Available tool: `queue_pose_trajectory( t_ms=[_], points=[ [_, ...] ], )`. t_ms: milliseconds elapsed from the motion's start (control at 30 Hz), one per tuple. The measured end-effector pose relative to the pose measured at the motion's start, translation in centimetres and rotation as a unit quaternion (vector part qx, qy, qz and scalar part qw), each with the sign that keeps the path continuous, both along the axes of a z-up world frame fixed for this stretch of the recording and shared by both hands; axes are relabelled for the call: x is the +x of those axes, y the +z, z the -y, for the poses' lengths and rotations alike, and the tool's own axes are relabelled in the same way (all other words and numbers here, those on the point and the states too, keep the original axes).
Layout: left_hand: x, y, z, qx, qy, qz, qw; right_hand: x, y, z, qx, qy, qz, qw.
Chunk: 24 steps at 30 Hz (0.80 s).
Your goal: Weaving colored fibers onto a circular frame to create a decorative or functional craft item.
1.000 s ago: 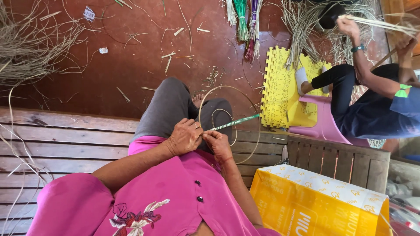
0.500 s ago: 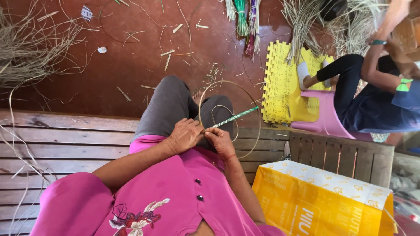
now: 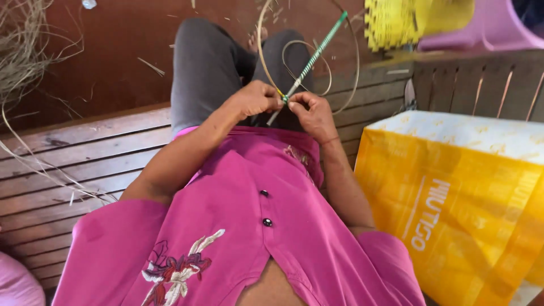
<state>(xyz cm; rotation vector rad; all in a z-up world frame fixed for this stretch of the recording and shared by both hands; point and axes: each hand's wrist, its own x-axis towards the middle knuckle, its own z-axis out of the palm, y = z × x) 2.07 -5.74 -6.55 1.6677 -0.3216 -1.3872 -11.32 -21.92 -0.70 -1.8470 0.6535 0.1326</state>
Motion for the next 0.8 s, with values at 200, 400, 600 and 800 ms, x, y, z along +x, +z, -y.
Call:
queue_pose_trajectory(
  t_ms=[200, 400, 600, 800],
  points=[
    [-0.1, 1.5, -1.8, 0.059, 0.012, 0.043, 0.997, -1.6, -0.4, -1.5, -0.056, -0.04, -0.072, 0.995],
    [0.2, 3.1, -1.7, 0.063, -0.016, 0.137, 0.988, -0.3, 2.9, -2.0, -0.034, -0.054, -0.086, 0.994],
    [-0.2, 3.9, -1.5, 0.064, 0.001, 0.127, 0.99, 0.2, 3.2, -1.7, -0.042, -0.046, -0.119, 0.991],
    [-1.3, 3.0, -1.2, 0.083, 0.049, 0.117, 0.988, 0.2, 2.0, -1.2, 0.0, -0.055, -0.122, 0.991]
  ],
)
